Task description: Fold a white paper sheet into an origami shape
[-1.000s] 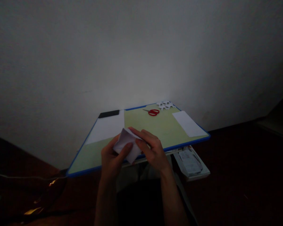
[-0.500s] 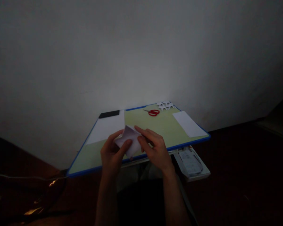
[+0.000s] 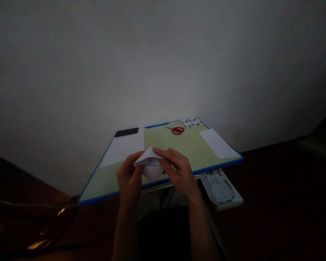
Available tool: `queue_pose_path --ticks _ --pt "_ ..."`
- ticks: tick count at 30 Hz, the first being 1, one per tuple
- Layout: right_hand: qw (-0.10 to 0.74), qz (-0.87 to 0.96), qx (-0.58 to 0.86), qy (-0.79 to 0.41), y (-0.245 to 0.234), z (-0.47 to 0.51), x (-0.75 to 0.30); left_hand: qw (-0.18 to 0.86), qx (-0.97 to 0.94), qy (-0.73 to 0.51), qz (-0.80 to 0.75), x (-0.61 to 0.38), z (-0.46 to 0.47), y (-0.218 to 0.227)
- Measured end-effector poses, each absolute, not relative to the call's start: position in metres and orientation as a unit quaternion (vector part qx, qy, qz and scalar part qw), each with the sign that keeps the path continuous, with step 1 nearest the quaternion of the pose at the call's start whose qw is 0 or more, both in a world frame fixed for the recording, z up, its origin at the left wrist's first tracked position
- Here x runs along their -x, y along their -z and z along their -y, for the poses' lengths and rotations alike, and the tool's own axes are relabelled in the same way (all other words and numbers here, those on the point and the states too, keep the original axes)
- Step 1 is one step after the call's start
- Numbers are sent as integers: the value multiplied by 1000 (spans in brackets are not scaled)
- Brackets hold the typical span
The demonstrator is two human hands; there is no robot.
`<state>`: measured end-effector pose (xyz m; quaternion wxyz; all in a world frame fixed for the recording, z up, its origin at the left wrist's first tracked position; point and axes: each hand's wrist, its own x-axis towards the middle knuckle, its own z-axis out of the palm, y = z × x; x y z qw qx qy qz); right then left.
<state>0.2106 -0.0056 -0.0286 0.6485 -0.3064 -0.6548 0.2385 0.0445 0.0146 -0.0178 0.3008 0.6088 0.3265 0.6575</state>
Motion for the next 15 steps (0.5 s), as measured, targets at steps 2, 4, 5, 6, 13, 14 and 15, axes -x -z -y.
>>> queue_pose_path --ticks 2,4,5,6,13,14,15 --pt "644 666 302 -225 29 5 -211 308 -602 -661 -325 -45 -14 18" --pt "640 674 297 -217 29 4 -212 308 -595 -667 -326 -45 -14 19" --pt "639 678 293 -215 30 4 -212 308 -592 -668 -328 -45 -15 20" --pt "638 681 289 -215 30 4 -212 313 -590 -667 -331 -45 -15 22" --pt "649 662 311 -209 28 5 -210 379 -585 -650 -304 -45 -15 25" --pt "647 662 314 -210 27 6 -210 380 -584 -651 -302 -45 -15 25" --pt "645 664 315 -211 27 6 -209 379 -583 -652 -302 -45 -15 24"
